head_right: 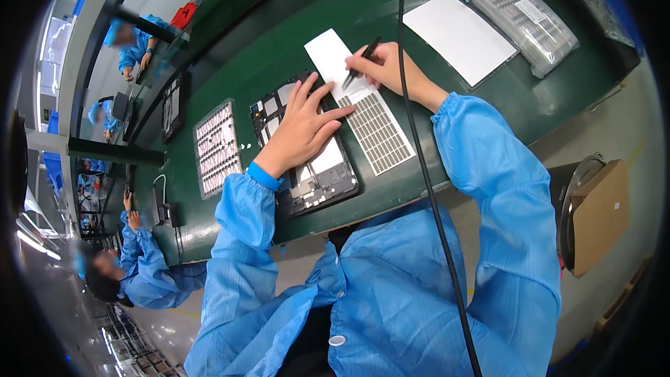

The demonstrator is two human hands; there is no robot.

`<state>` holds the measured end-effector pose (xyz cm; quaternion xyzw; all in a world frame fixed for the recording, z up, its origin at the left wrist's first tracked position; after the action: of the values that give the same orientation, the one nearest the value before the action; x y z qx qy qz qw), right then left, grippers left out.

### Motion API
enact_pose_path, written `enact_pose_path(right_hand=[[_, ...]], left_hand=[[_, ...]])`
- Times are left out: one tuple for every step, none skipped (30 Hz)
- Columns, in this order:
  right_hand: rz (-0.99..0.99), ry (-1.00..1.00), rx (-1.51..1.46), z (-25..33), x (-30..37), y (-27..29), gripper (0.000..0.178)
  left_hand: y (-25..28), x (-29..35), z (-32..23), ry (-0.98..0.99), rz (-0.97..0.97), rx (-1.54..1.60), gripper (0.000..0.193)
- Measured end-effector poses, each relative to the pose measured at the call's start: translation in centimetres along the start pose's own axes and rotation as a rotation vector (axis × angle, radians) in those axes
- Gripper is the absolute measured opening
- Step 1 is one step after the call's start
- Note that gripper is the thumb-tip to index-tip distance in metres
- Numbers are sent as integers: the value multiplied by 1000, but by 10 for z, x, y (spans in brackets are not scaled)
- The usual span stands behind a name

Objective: Assembling small electronic components into a device frame on a factory production line.

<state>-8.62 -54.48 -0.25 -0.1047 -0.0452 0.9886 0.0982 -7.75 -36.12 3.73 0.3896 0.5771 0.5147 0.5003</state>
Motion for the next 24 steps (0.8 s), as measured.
enact_pose_path(right_hand=[[12, -25, -10, -1, 3, 0, 23], [35, -49, -31, -1, 6, 0, 23], [58, -74, -52, -1, 8, 1, 23], [55, -84, -48, -3, 8, 2, 23], [27, -77, -61, -4, 6, 5, 23], [-1, -71, -74, -4, 4, 8, 24], [5, -80, -69, -4, 3, 6, 24], [-3, -118, -51, -4, 4, 4, 24], [-10, -155, -32, -5, 4, 3, 25], [-11, -175, -5, -4, 3, 2, 25], [-3, -183, -4, -5, 3, -1, 25], [-24, -180, -4, -6, 3, -1, 26], [-45, -176, -4, -6, 2, 0, 26], [-40, -166, 8, -7, 0, 0, 26], [-38, -169, 8, -8, -1, 0, 26], [-46, -178, 14, -9, -1, 1, 26], [-55, -186, 21, -9, 0, 2, 26], [-43, -183, 28, -7, 0, 1, 25], [-42, -183, 29, -6, 1, 1, 25], [-30, -209, 43, -7, 1, 0, 22], [-17, -235, 58, -8, 2, 0, 20], [-17, -233, 58, -8, 2, 1, 20], [-17, -214, 38, -7, 1, 0, 21], [-16, -194, 19, -7, 0, 0, 21]], left_hand=[[-2, -1, 3, 3, -4, 4, 33], [-5, -2, 4, 3, 18, 25, 34], [-8, -3, 5, 3, 41, 46, 34], [-7, -2, 5, 3, 30, 29, 35], [-7, -2, 5, 9, 28, 38, 35], [-8, -2, 6, 2, 25, 38, 35], [-8, -2, 6, -4, 23, 38, 35], [-9, -2, 7, 8, 22, 49, 35], [-8, -2, 6, -13, -3, 43, 35], [-6, -2, 5, -33, -29, 36, 35], [-5, -2, 6, -24, -28, 41, 35], [-6, -2, 6, -17, -17, 50, 35], [-7, -2, 7, -11, -6, 58, 36], [-9, -2, 7, -19, -11, 37, 36], [-10, -2, 7, -15, -11, 39, 36], [-10, -1, 7, -16, -4, 40, 36], [-10, -1, 6, -17, 2, 42, 36], [-10, -2, 6, -17, 0, 38, 37], [-10, -2, 5, -16, -1, 39, 37], [-10, -2, 5, -21, 1, 37, 37], [-10, -3, 4, -26, 3, 35, 37], [-9, -3, 4, -27, 2, 34, 37], [-9, -3, 4, -22, 8, 35, 37], [-9, -3, 4, -16, 12, 36, 37]])
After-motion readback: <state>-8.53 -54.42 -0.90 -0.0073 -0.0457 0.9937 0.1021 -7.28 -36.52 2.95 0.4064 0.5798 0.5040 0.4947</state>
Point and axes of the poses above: each hand's wrist, its own x-axis away from the middle knuckle, its own y-axis out of the back of the hand, z = x × y, the point moved 8 cm from there along -x, towards the middle knuckle, and after that the axes turned 12 degrees about -x, right-handed, at the moved point
